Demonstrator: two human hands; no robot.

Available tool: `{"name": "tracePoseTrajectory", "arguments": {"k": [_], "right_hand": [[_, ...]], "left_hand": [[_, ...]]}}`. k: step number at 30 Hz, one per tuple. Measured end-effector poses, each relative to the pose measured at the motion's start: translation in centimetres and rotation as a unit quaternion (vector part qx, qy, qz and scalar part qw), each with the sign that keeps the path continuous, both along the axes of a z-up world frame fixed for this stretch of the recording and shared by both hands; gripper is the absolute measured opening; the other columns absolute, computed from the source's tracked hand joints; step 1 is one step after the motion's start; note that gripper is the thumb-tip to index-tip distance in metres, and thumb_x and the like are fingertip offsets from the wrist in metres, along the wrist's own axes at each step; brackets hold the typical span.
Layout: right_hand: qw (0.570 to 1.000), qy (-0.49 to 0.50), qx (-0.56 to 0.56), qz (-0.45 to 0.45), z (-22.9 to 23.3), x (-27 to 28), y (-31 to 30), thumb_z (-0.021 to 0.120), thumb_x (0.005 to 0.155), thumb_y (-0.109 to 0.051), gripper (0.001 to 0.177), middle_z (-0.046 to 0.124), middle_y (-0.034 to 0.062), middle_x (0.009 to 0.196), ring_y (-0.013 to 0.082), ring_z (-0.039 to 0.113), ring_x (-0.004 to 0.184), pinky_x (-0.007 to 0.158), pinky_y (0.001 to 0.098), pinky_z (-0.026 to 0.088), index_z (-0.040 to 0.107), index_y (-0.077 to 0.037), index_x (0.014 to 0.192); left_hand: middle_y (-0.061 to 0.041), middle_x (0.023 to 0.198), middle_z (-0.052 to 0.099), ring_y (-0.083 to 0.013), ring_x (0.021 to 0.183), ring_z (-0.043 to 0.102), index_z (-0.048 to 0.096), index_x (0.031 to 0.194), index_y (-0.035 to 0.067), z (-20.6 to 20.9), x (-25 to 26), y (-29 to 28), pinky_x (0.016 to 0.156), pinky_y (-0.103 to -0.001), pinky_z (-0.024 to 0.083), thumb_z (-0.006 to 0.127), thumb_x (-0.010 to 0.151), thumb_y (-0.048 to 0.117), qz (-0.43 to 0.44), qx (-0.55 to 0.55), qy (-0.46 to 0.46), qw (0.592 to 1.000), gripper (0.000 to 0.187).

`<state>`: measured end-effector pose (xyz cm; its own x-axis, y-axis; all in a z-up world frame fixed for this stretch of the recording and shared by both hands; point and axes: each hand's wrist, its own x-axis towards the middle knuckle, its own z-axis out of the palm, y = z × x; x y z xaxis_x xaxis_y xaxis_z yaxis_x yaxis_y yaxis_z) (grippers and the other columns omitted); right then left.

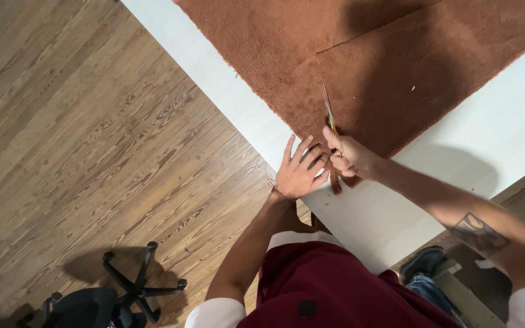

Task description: Cutting out shapes from brown plush fabric using gold-colored scissors on a white table.

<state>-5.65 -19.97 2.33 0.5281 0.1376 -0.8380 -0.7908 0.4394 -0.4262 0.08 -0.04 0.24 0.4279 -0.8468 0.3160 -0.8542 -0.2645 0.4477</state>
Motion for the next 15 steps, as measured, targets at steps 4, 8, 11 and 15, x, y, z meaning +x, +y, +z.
{"name": "tracePoseTrajectory", "arguments": {"k": [4,8,11,15], "right_hand": [[1.000,0.005,-0.025,0.010,1.4,1.4,-0.2,0.046,0.100,-0.066,0.049,0.031,-0.0052,0.049,0.0064,0.024,0.036,0.033,0.0260,0.017,0.042,-0.017,0.090],[0.999,-0.002,-0.032,0.009,2.9,2.1,0.1,0.050,0.092,-0.063,0.040,0.028,-0.0070,0.048,0.0050,0.021,0.036,0.033,0.0267,0.015,0.050,-0.024,0.094],[0.999,0.025,-0.033,0.015,2.1,2.2,-0.5,0.049,0.093,-0.065,0.044,0.026,-0.0072,0.049,0.0051,0.021,0.037,0.034,0.0262,0.016,0.044,-0.022,0.087],[0.999,0.043,0.005,-0.008,1.7,3.1,-1.3,0.047,0.101,-0.066,0.052,0.025,-0.0086,0.051,0.0047,0.020,0.038,0.036,0.0253,0.012,0.035,-0.021,0.077]], "left_hand": [[-0.007,0.129,0.063,-0.0313,0.139,0.050,0.072,0.111,0.013,0.1,0.0,0.0,0.126,-0.062,0.027,0.075,0.090,0.038,0.002,-0.005,-0.003,1.000,0.033],[-0.007,0.129,0.063,-0.0313,0.138,0.051,0.072,0.111,0.013,0.4,0.2,0.0,0.125,-0.062,0.028,0.076,0.090,0.037,0.002,-0.019,-0.009,1.000,0.032],[-0.008,0.128,0.063,-0.0311,0.137,0.052,0.072,0.113,0.011,0.6,0.2,0.0,0.125,-0.062,0.029,0.076,0.088,0.036,0.001,-0.013,-0.002,1.000,0.035],[-0.007,0.128,0.063,-0.0308,0.137,0.052,0.072,0.112,0.012,0.8,0.4,0.0,0.124,-0.063,0.029,0.077,0.088,0.036,-0.005,-0.008,-0.003,1.000,0.035]]}}
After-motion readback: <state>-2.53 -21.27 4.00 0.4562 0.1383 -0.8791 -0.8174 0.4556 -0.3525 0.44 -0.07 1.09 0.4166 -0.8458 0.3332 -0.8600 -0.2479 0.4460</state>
